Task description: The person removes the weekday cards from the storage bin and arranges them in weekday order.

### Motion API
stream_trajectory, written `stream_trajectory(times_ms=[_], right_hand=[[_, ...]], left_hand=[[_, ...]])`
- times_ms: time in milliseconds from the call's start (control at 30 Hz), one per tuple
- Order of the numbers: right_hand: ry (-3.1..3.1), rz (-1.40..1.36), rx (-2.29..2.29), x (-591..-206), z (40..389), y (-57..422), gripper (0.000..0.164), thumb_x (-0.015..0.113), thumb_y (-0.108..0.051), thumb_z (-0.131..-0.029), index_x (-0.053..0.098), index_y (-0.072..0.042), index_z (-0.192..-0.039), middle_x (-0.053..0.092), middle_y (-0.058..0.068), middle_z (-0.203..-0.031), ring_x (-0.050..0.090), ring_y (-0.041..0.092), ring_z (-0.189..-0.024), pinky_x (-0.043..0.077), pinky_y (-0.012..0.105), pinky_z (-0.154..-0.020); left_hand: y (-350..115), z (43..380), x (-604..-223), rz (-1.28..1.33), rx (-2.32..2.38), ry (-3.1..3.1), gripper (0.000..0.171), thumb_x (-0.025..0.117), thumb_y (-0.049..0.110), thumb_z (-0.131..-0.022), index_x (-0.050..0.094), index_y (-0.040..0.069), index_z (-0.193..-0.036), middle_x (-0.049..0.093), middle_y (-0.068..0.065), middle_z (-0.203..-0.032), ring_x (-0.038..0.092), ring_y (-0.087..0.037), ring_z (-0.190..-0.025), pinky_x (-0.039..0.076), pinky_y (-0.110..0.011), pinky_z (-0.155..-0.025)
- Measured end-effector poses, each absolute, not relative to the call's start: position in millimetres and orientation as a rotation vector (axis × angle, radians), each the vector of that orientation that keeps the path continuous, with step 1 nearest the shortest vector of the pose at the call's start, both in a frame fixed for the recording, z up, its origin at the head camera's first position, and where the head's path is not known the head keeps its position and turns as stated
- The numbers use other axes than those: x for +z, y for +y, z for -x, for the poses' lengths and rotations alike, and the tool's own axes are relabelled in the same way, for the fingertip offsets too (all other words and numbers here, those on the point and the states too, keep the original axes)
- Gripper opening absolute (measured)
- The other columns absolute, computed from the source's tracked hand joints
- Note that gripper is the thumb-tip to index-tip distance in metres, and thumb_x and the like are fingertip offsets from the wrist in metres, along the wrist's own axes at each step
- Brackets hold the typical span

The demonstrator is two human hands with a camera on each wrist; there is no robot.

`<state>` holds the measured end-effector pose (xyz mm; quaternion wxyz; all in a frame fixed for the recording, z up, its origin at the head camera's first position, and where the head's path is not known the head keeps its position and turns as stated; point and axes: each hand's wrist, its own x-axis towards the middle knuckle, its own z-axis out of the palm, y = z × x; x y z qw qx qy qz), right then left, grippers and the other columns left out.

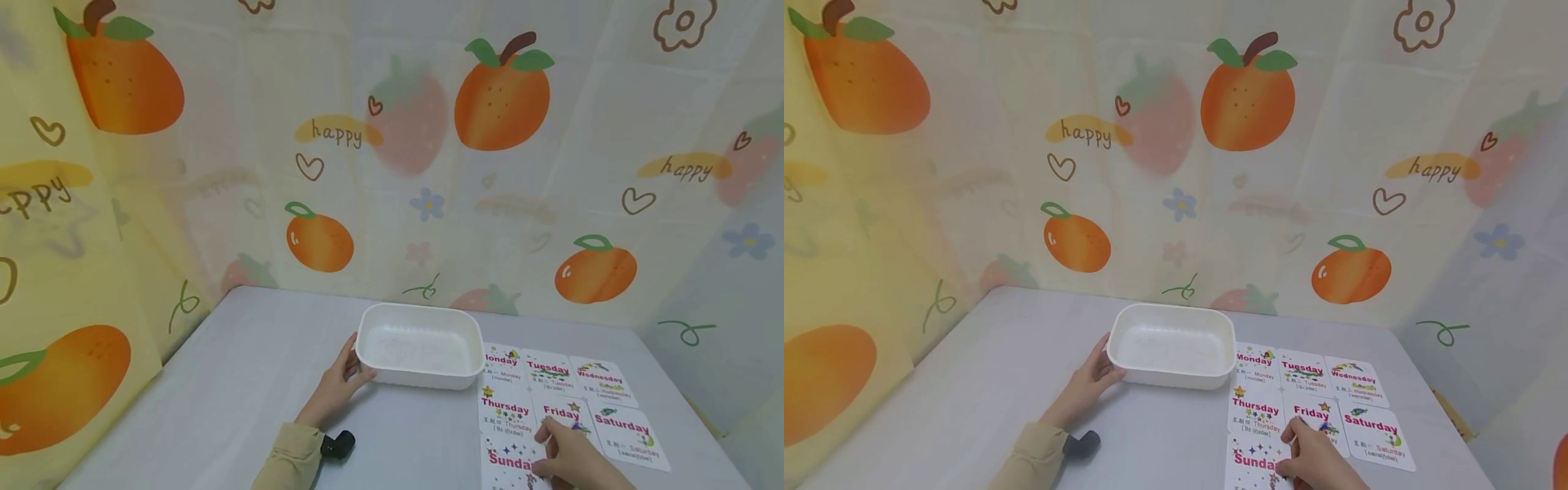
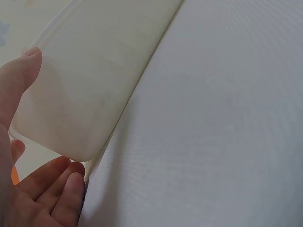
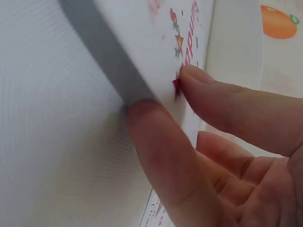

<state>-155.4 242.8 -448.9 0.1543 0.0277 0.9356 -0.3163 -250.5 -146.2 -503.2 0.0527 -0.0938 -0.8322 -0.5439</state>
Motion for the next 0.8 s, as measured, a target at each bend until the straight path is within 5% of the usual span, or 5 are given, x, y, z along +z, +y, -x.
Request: stream_trajectory(times_ms=[800], right_hand=[[2.708,-0.056,-0.839,-453.5,156.9,241.2,0.035,0.08,-0.017,-0.069,0.052,-0.007,-0.086,0.048,0.005,-0.071,0.046,0.018,-0.061,0.04,0.029,-0.054]], left_hand=[[-147.1,252.2,-506.3,0.33,-1.663,-2.506,0.088,0.07,0.04,-0.082,0.018,0.019,-0.149,0.047,-0.019,-0.13,0.046,-0.032,-0.12,0.038,-0.039,-0.101]])
